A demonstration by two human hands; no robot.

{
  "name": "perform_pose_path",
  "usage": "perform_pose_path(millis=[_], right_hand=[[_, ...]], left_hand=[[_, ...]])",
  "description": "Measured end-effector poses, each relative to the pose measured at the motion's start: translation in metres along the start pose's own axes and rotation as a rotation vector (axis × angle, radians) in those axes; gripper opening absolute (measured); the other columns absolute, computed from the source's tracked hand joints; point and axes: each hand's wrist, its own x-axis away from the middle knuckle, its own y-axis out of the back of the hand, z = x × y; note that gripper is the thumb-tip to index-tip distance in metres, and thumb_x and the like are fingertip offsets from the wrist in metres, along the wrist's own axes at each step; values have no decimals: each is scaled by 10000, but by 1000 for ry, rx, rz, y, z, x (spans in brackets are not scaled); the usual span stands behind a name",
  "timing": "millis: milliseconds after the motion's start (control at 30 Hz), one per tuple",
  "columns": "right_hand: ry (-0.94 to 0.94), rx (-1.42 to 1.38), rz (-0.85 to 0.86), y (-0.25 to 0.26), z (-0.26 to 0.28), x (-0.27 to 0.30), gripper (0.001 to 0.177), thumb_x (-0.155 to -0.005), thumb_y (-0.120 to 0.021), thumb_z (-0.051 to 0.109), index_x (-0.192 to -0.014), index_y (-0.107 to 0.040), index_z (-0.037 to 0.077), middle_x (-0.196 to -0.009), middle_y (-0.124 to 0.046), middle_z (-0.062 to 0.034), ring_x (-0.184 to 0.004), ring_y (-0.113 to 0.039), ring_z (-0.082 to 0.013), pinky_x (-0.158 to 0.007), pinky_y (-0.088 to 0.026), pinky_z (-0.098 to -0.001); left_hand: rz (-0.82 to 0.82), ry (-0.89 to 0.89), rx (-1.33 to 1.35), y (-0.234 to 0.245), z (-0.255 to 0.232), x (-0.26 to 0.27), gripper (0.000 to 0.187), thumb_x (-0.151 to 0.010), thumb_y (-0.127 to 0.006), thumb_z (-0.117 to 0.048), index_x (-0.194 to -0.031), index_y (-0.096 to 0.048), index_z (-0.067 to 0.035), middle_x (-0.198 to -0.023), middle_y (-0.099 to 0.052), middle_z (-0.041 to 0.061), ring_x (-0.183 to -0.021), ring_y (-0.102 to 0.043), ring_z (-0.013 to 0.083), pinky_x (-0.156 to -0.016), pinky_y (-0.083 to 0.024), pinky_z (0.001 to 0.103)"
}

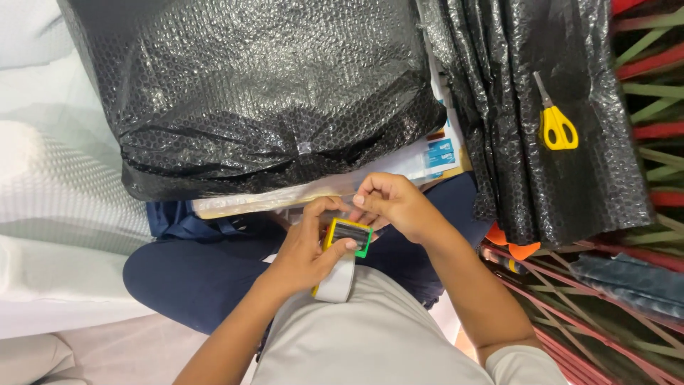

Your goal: Securing black bubble wrap around an item using adhesive tape and scissors.

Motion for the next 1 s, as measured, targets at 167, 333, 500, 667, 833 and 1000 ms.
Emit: perform_pose_path(millis=[167, 333, 500, 667, 833, 1000], right_hand=[[21, -19, 64, 1, 9, -1, 247, -906, -724, 149, -1078, -607, 14, -830, -748, -217, -671, -755, -264, -474, -619, -355], [3, -162, 166, 8, 19, 1, 486, -858, -721, 192, -1264, -512, 26, -805, -683, -186, -523, -648, -216, -327, -416, -266], [-49, -210, 249, 12, 9, -6, 634, -849, -721, 199, -1397, -435, 60, -807, -690, -139, -485, -657, -206, -359, -479, -239], [-84, -254, 208, 14, -6, -12, 657, -787, -634, 144, -1420, -474, 73, -969, -591, -174, -806, -653, -257, -561, -625, -388], [42, -386, 270, 33, -10, 11, 736, -841, -694, 487, -1400, -495, 52, -1188, -680, -234, -898, -702, -286, -636, -602, -367], [763, 1259, -1217, 97, 34, 69, 216, -945, -782, -23, -1148, -708, -21, -1003, -652, -132, -817, -600, -267, -733, -478, -381]], left_hand=[[114, -17, -23, 13, 1, -12, 573, -846, -791, -289, -1235, -418, -94, -1311, -597, 137, -1006, -695, 488, -775, -636, 514], [169, 51, 1, 14, 5, -17, 636, -701, -843, -214, -1257, -551, -113, -1374, -591, 50, -1112, -701, 256, -900, -579, 378], [128, 106, 16, 12, 10, -14, 741, -638, -866, -178, -1310, -560, -123, -1385, -591, 39, -1064, -695, 225, -873, -583, 354], [115, 76, 47, 12, 14, -15, 730, -667, -843, -155, -1331, -543, -101, -1413, -550, 65, -1102, -670, 234, -896, -569, 359], [98, 7, 14, 11, 7, -14, 774, -660, -842, -117, -1353, -501, -86, -1416, -535, 105, -1124, -665, 250, -906, -569, 363], [95, -26, 3, 12, 6, -14, 807, -664, -836, -129, -1396, -498, -95, -1456, -499, 126, -1257, -581, 282, -979, -516, 381]])
